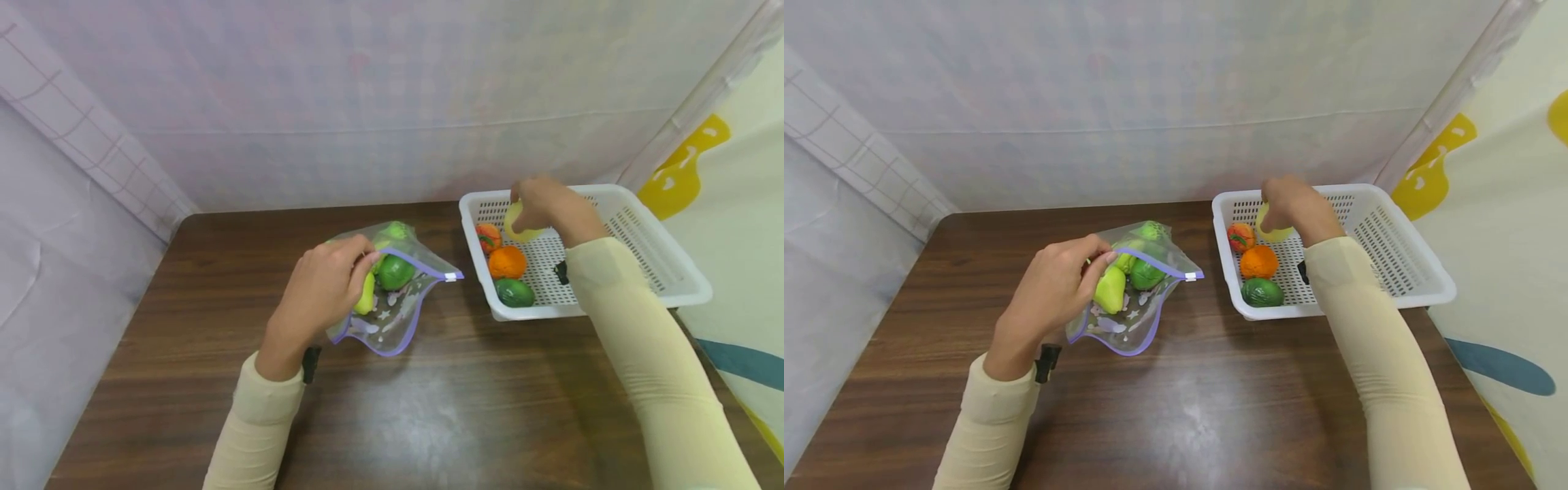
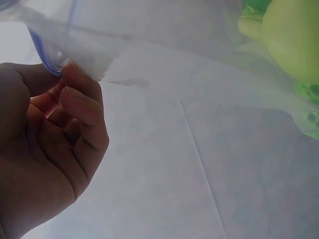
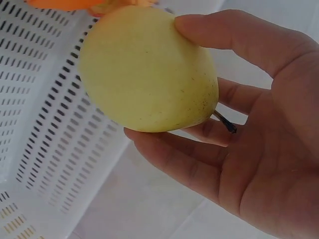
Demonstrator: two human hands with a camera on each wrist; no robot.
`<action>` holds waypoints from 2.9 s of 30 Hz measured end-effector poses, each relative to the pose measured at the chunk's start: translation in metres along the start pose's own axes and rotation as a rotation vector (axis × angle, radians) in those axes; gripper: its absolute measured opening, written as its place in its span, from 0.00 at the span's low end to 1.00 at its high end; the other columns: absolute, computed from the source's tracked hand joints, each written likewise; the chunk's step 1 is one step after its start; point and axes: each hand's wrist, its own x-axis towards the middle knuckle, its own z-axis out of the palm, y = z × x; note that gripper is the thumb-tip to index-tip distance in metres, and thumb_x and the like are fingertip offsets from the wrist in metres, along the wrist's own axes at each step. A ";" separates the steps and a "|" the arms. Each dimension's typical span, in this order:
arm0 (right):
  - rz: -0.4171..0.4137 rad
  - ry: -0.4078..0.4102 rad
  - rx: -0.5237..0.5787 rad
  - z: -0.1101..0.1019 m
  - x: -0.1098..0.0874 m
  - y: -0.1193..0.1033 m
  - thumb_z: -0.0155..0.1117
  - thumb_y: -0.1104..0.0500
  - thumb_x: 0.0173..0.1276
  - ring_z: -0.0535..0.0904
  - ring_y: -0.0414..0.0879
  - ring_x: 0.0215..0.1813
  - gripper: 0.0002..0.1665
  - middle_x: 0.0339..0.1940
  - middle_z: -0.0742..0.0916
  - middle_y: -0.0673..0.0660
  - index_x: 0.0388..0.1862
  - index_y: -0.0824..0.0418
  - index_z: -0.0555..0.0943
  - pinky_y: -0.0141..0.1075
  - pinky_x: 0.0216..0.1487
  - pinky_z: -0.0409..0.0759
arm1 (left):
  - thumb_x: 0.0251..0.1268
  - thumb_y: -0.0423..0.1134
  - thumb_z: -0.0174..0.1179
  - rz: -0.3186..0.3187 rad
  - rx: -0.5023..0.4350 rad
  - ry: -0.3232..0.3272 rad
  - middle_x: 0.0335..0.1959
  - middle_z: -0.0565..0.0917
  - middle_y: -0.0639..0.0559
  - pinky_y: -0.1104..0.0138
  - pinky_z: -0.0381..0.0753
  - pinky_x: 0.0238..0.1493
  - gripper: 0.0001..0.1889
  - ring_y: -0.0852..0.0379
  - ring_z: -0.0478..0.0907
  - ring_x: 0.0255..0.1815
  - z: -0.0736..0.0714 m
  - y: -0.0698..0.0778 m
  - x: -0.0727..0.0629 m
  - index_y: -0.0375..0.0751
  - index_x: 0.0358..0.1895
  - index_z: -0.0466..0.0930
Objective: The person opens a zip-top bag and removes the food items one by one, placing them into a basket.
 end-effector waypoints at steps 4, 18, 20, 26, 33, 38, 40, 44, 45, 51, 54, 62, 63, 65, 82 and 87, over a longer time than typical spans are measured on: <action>0.014 -0.019 0.000 0.007 0.004 0.003 0.74 0.60 0.59 0.74 0.62 0.52 0.37 0.58 0.79 0.70 0.65 0.69 0.73 0.58 0.55 0.78 | 0.77 0.43 0.56 -0.009 0.001 -0.006 0.23 0.77 0.55 0.64 0.69 0.22 0.10 0.58 0.69 0.20 0.000 0.001 0.000 0.42 0.38 0.81; 0.050 -0.115 -0.014 0.023 0.014 0.011 0.71 0.61 0.64 0.73 0.62 0.56 0.37 0.65 0.77 0.71 0.70 0.66 0.70 0.61 0.62 0.73 | 0.77 0.43 0.55 -0.018 -0.001 -0.010 0.23 0.78 0.55 0.64 0.69 0.23 0.10 0.58 0.69 0.21 0.001 0.001 0.000 0.42 0.38 0.81; 0.049 -0.124 -0.014 0.024 0.015 0.012 0.70 0.61 0.65 0.73 0.62 0.58 0.36 0.66 0.76 0.71 0.70 0.66 0.70 0.62 0.63 0.72 | 0.77 0.42 0.55 -0.015 -0.001 -0.007 0.23 0.78 0.55 0.64 0.69 0.23 0.10 0.59 0.69 0.21 0.001 0.001 0.000 0.42 0.38 0.82; 0.063 -0.127 -0.003 0.027 0.015 0.012 0.70 0.62 0.65 0.73 0.63 0.61 0.36 0.67 0.76 0.70 0.70 0.64 0.71 0.64 0.65 0.70 | 0.77 0.43 0.55 -0.012 -0.003 -0.008 0.24 0.79 0.55 0.64 0.69 0.23 0.11 0.59 0.69 0.21 0.001 0.001 0.001 0.42 0.39 0.82; 0.077 -0.135 0.010 0.034 0.016 0.013 0.71 0.63 0.64 0.73 0.63 0.59 0.37 0.67 0.76 0.70 0.71 0.65 0.70 0.64 0.65 0.71 | 0.77 0.42 0.55 -0.017 -0.006 -0.014 0.24 0.79 0.55 0.64 0.70 0.23 0.10 0.59 0.69 0.21 0.001 0.002 0.000 0.41 0.39 0.82; 0.082 -0.127 0.013 0.037 0.019 0.016 0.71 0.64 0.64 0.73 0.61 0.55 0.34 0.62 0.79 0.68 0.69 0.65 0.72 0.62 0.63 0.73 | 0.78 0.42 0.55 -0.015 -0.007 -0.014 0.24 0.78 0.55 0.65 0.69 0.22 0.11 0.59 0.69 0.21 0.000 0.003 0.000 0.41 0.39 0.82; 0.082 -0.125 0.012 0.038 0.020 0.017 0.71 0.64 0.64 0.73 0.61 0.54 0.34 0.61 0.79 0.68 0.68 0.64 0.73 0.62 0.62 0.74 | 0.78 0.42 0.55 -0.014 -0.008 -0.013 0.24 0.78 0.55 0.65 0.69 0.22 0.11 0.59 0.69 0.20 0.000 0.003 0.001 0.41 0.39 0.82; 0.074 -0.108 0.004 0.040 0.021 0.018 0.72 0.64 0.63 0.73 0.61 0.55 0.34 0.61 0.79 0.68 0.67 0.65 0.73 0.62 0.63 0.73 | 0.78 0.43 0.55 -0.011 -0.008 -0.011 0.24 0.78 0.55 0.65 0.69 0.22 0.11 0.59 0.69 0.20 0.000 0.003 0.001 0.41 0.39 0.82; 0.073 -0.105 0.001 0.040 0.021 0.018 0.73 0.63 0.63 0.74 0.61 0.55 0.34 0.62 0.79 0.68 0.67 0.65 0.74 0.62 0.63 0.73 | 0.78 0.43 0.55 -0.011 -0.010 -0.012 0.23 0.78 0.55 0.65 0.69 0.22 0.11 0.59 0.69 0.20 -0.001 0.003 0.001 0.41 0.39 0.82; 0.061 -0.092 -0.013 0.040 0.022 0.018 0.72 0.59 0.65 0.73 0.63 0.62 0.35 0.66 0.77 0.69 0.69 0.65 0.72 0.63 0.66 0.71 | 0.78 0.42 0.55 -0.011 -0.009 -0.014 0.24 0.78 0.54 0.65 0.69 0.22 0.11 0.59 0.69 0.20 0.000 0.002 0.000 0.41 0.39 0.82; 0.052 -0.095 -0.013 0.038 0.023 0.017 0.71 0.58 0.66 0.73 0.64 0.64 0.35 0.67 0.76 0.70 0.69 0.66 0.72 0.63 0.67 0.70 | 0.78 0.42 0.55 -0.011 -0.004 -0.013 0.24 0.78 0.55 0.65 0.69 0.22 0.11 0.59 0.69 0.20 0.000 0.001 0.000 0.41 0.39 0.82; 0.050 -0.110 -0.015 0.036 0.021 0.016 0.69 0.57 0.69 0.72 0.65 0.64 0.34 0.68 0.76 0.71 0.70 0.67 0.71 0.63 0.68 0.69 | 0.77 0.43 0.55 -0.014 -0.010 -0.021 0.23 0.78 0.55 0.66 0.68 0.22 0.10 0.59 0.68 0.20 0.001 0.000 -0.001 0.42 0.39 0.82; 0.050 -0.109 -0.014 0.036 0.020 0.016 0.69 0.57 0.69 0.72 0.65 0.64 0.34 0.68 0.75 0.71 0.71 0.67 0.70 0.64 0.68 0.69 | 0.77 0.43 0.55 -0.014 -0.010 -0.021 0.23 0.78 0.55 0.66 0.68 0.22 0.10 0.59 0.68 0.19 0.001 0.000 -0.001 0.41 0.39 0.82; 0.056 -0.107 -0.006 0.034 0.019 0.016 0.67 0.56 0.71 0.71 0.66 0.66 0.34 0.70 0.74 0.71 0.72 0.66 0.69 0.64 0.68 0.68 | 0.77 0.42 0.55 -0.013 -0.008 -0.019 0.24 0.78 0.55 0.65 0.69 0.22 0.10 0.59 0.68 0.20 0.000 0.000 0.000 0.41 0.39 0.82; -0.028 0.031 -0.020 0.005 -0.002 -0.010 0.63 0.50 0.73 0.65 0.71 0.70 0.38 0.75 0.64 0.75 0.75 0.65 0.65 0.67 0.68 0.66 | 0.77 0.42 0.56 -0.020 -0.011 -0.019 0.22 0.76 0.55 0.66 0.68 0.21 0.10 0.60 0.68 0.19 -0.001 0.000 0.001 0.41 0.39 0.82; -0.096 0.143 0.000 -0.006 -0.019 -0.028 0.62 0.51 0.73 0.66 0.70 0.69 0.38 0.76 0.62 0.72 0.76 0.64 0.63 0.65 0.68 0.69 | 0.77 0.42 0.55 -0.018 -0.013 -0.020 0.23 0.77 0.55 0.66 0.68 0.21 0.10 0.60 0.68 0.19 0.000 0.000 0.002 0.41 0.39 0.82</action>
